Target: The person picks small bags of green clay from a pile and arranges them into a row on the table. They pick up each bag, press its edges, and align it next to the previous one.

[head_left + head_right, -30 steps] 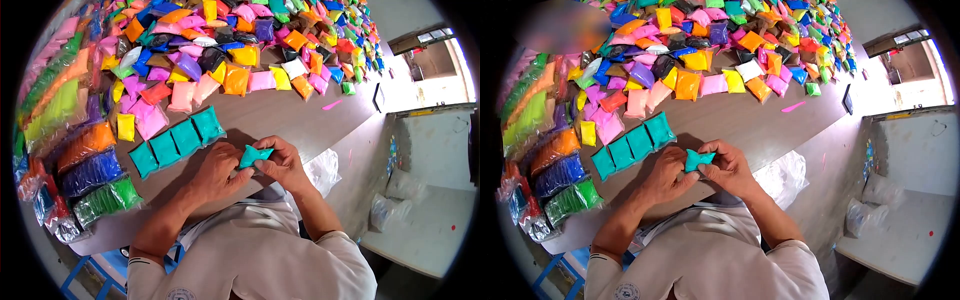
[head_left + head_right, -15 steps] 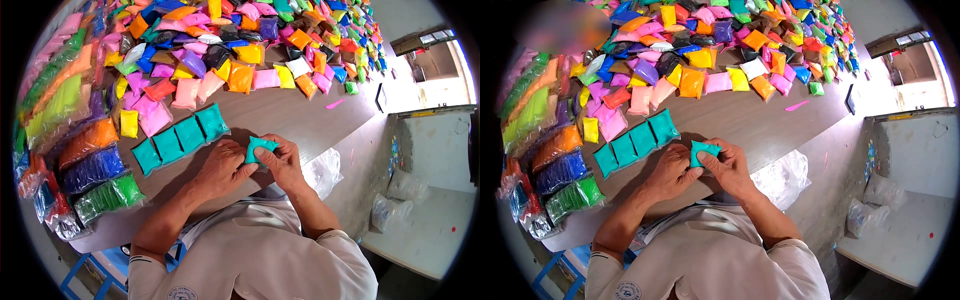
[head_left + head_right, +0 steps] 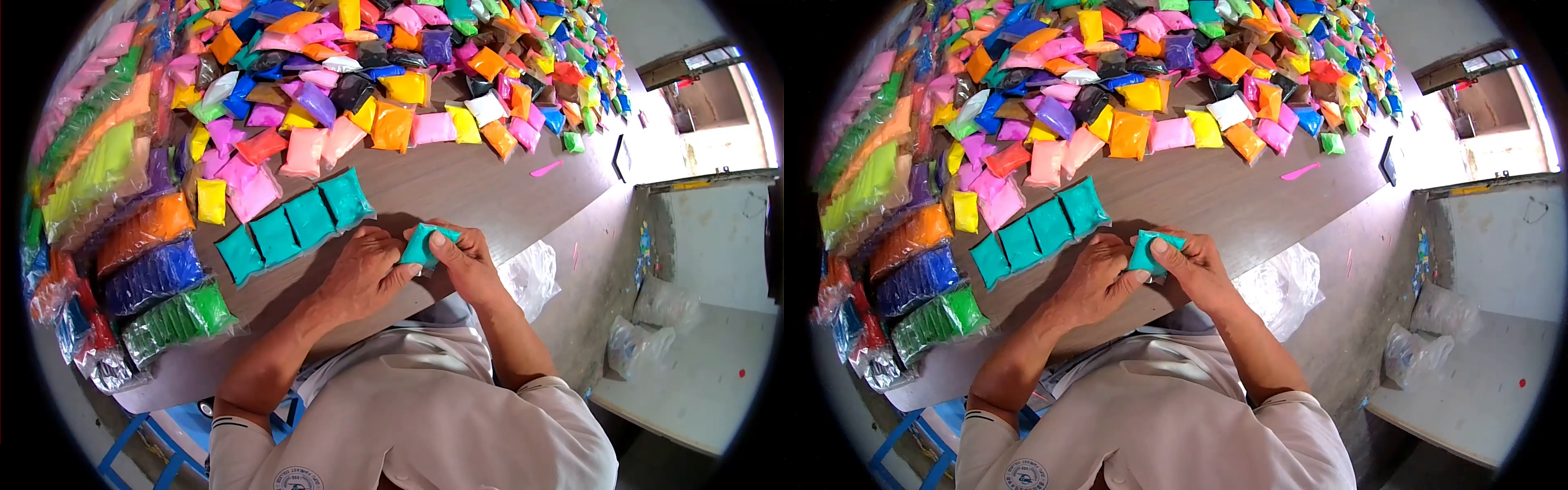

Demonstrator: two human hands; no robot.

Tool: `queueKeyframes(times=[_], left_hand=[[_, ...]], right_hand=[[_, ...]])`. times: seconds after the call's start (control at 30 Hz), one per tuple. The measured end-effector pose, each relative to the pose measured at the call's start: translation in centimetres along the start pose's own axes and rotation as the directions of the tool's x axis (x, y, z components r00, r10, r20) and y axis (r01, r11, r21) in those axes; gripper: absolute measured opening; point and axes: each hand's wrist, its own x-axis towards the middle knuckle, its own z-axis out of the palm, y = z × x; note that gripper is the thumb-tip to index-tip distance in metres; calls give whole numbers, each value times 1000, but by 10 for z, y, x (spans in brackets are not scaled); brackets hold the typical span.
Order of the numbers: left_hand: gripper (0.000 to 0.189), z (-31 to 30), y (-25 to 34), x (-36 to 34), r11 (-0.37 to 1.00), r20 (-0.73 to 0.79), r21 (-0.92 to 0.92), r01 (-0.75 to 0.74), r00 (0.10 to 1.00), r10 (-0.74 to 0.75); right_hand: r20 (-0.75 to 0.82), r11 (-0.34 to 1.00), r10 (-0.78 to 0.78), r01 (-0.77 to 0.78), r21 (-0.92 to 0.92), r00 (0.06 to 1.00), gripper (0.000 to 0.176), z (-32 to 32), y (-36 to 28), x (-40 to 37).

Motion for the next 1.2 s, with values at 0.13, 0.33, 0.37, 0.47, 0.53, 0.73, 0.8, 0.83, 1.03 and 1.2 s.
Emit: queueKeyframes(times=[0.13,0.33,0.37,0.47,0.53,0.73,0.8,0.83,1.03,1.2], left_hand=[[31,-2,0,2,1000,30,-18,20,999,-19],[28,-5,0,0,996,88,-40,77,993,-74],[28,-5,-1,0,997,82,-43,70,994,-67],[27,-2,-4,-1,997,43,-67,43,998,-40],[28,-2,-2,2,995,-10,-99,16,1000,-17],[29,-1,0,3,994,-30,-107,4,1000,-7],[30,-2,-1,2,989,-23,-143,34,999,-37],[30,-3,-1,2,986,-21,-160,49,998,-53],[31,2,-3,2,996,-51,-82,-32,998,28],[35,-7,1,1,997,81,-30,75,994,-73]], right_hand=[[51,999,-32,32,-2,998,28,0,-2,1],[69,995,-80,84,-62,994,18,-5,10,6],[54,997,-61,63,-51,997,18,-4,9,7],[13,1000,-2,2,-3,1000,19,2,-2,5],[18,1000,13,-13,0,1000,20,1,-3,4],[63,997,-58,61,-53,996,26,-4,3,2],[17,995,-84,85,-59,996,27,0,4,4],[-23,997,-77,77,-25,997,27,5,2,5],[-77,998,-33,38,57,996,20,9,-2,12],[-37,995,-87,89,53,996,20,6,7,18]])
